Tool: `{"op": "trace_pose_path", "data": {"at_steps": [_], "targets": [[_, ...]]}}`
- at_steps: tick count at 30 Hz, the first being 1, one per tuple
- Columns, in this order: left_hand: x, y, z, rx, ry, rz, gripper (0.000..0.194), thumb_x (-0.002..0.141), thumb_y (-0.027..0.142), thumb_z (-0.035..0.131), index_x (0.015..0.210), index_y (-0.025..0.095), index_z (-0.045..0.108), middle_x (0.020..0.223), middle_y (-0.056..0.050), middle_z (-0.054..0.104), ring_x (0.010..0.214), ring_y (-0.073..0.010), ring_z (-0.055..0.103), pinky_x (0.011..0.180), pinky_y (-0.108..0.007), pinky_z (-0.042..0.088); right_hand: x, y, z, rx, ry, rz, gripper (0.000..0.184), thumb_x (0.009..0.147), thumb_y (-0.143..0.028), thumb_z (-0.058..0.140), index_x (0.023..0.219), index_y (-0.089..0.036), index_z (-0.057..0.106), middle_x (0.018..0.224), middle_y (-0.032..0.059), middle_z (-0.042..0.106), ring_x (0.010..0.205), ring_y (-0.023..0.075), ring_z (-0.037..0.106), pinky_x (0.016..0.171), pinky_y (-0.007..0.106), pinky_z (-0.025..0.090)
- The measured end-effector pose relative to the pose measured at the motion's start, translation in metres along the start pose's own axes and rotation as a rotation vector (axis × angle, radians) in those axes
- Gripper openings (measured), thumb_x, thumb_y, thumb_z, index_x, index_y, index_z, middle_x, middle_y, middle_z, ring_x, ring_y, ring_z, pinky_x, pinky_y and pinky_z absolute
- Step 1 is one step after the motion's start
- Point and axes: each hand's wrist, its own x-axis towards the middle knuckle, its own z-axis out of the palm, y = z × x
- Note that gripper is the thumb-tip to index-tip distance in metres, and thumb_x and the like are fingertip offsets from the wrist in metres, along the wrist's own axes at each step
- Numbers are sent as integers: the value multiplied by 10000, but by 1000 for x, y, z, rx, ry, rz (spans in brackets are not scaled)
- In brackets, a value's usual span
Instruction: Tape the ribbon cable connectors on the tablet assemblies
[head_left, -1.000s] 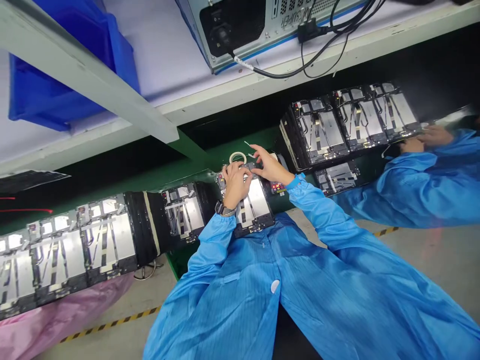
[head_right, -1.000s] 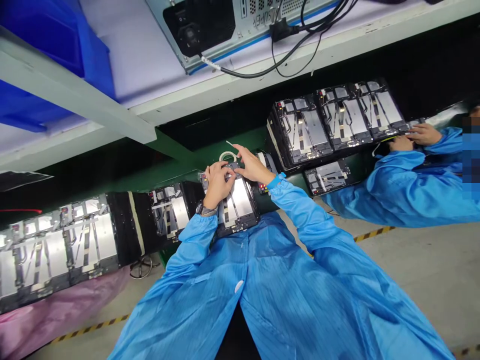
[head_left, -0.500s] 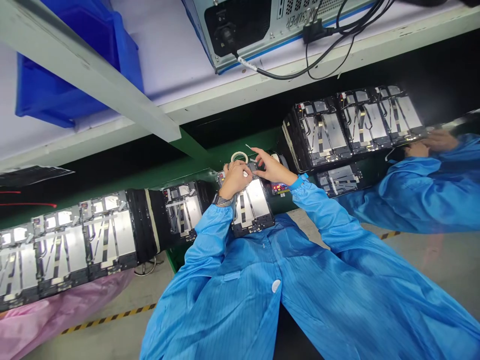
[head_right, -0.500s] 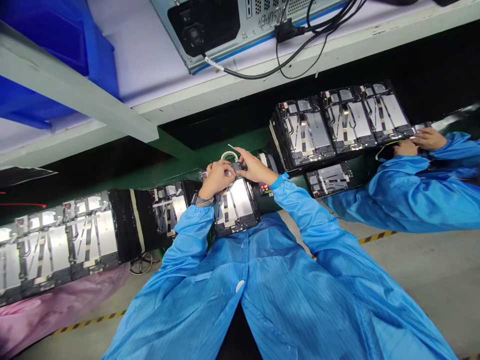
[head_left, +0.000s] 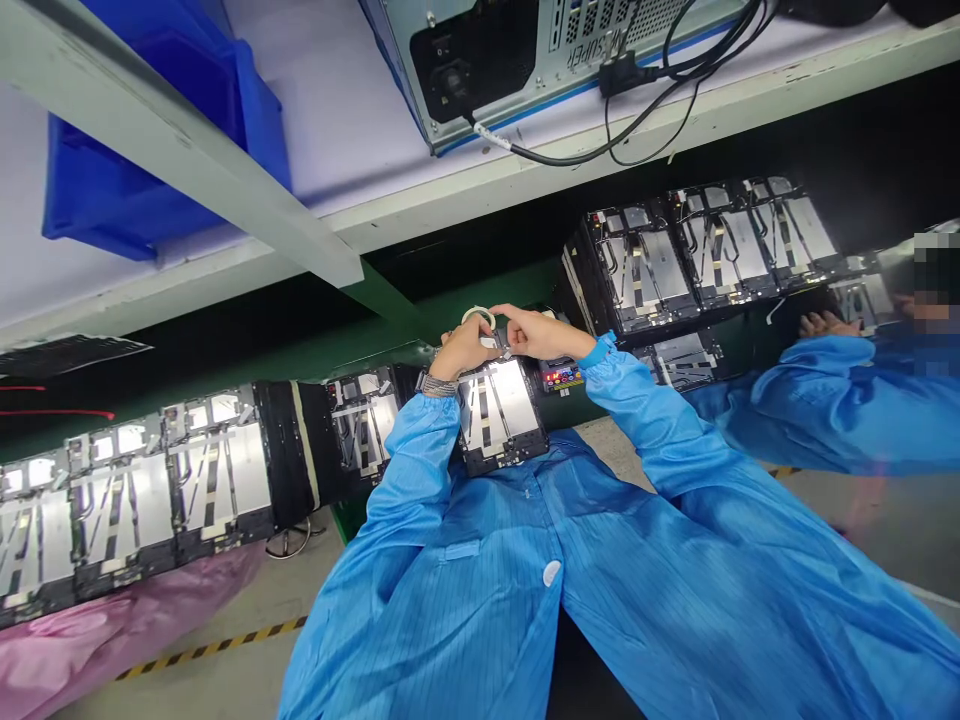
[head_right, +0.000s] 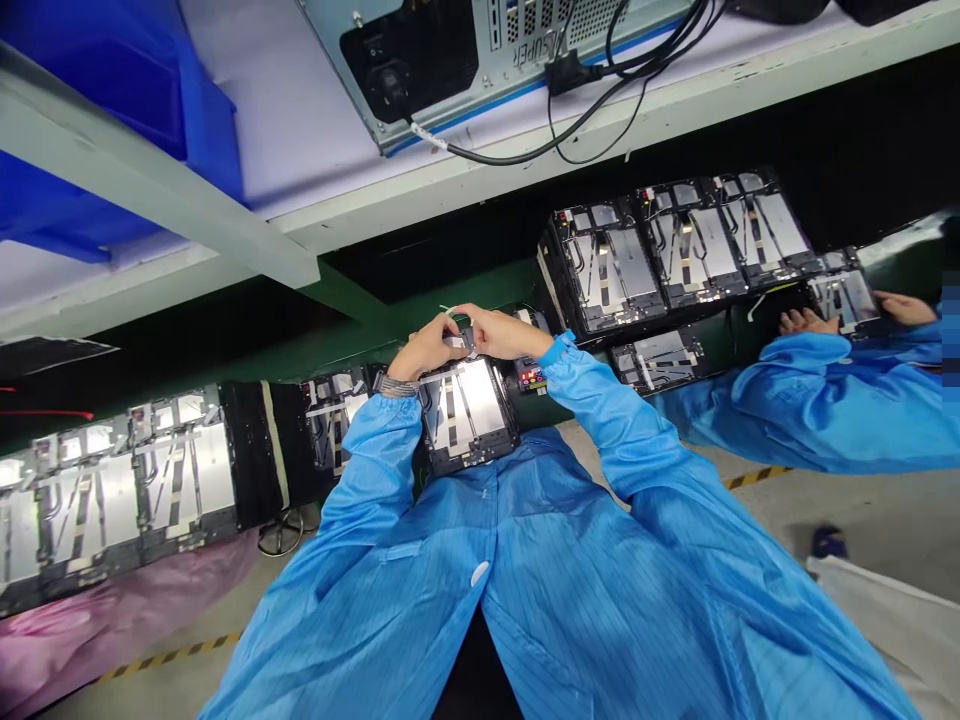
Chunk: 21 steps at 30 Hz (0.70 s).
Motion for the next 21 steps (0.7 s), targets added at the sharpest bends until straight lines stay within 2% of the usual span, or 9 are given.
{"op": "trace_pose_path", "data": {"at_steps": [3, 11, 14, 18, 21], "targets": [[-1, 0, 0, -20, 2, -1, 376, 782, 334, 812, 1012, 264, 523, 1119, 8, 700, 1105, -272, 651, 1038, -441, 368, 10, -3, 7, -72, -65, 35, 794, 837, -57, 653, 1560, -199, 357, 806, -43, 657, 709, 152, 603, 639, 239, 413], [1, -2, 3, -19, 21, 13, 396, 772, 322, 819, 1013, 266, 510, 1168, 3, 710, 1140, -268, 656, 1063, -440, 373, 12, -26, 6, -279, -44, 118, 802, 843, -83, 676, 1570, -168, 349, 867, 12, 722, 742, 199, 650, 637, 271, 393], [1, -1, 3, 7, 26, 4, 406, 774, 337, 823, 1019, 264, 508, 1163, -14, 712, 1129, -280, 661, 1048, -441, 385, 13, -33, 8, -335, -63, 169, 866, 862, -125, 699, 1615, -176, 275, 904, 40, 746, 761, 228, 681, 655, 292, 417], [0, 0, 2, 33, 19, -14, 439, 773, 398, 835, 1029, 260, 506, 1169, -32, 714, 1138, -295, 661, 1044, -443, 390, 18, -38, 13, -444, -65, 221, 977, 884, -156, 727, 1673, -138, 151, 967, 100, 776, 864, 289, 728, 723, 337, 462], [0, 0, 1, 37, 11, -18, 430, 778, 385, 830, 1045, 259, 517, 1198, -45, 715, 1167, -300, 659, 1056, -442, 384, 21, -39, 18, -526, -56, 225, 994, 880, -162, 743, 1680, -120, 154, 1053, 151, 787, 986, 343, 744, 799, 371, 481]]}}
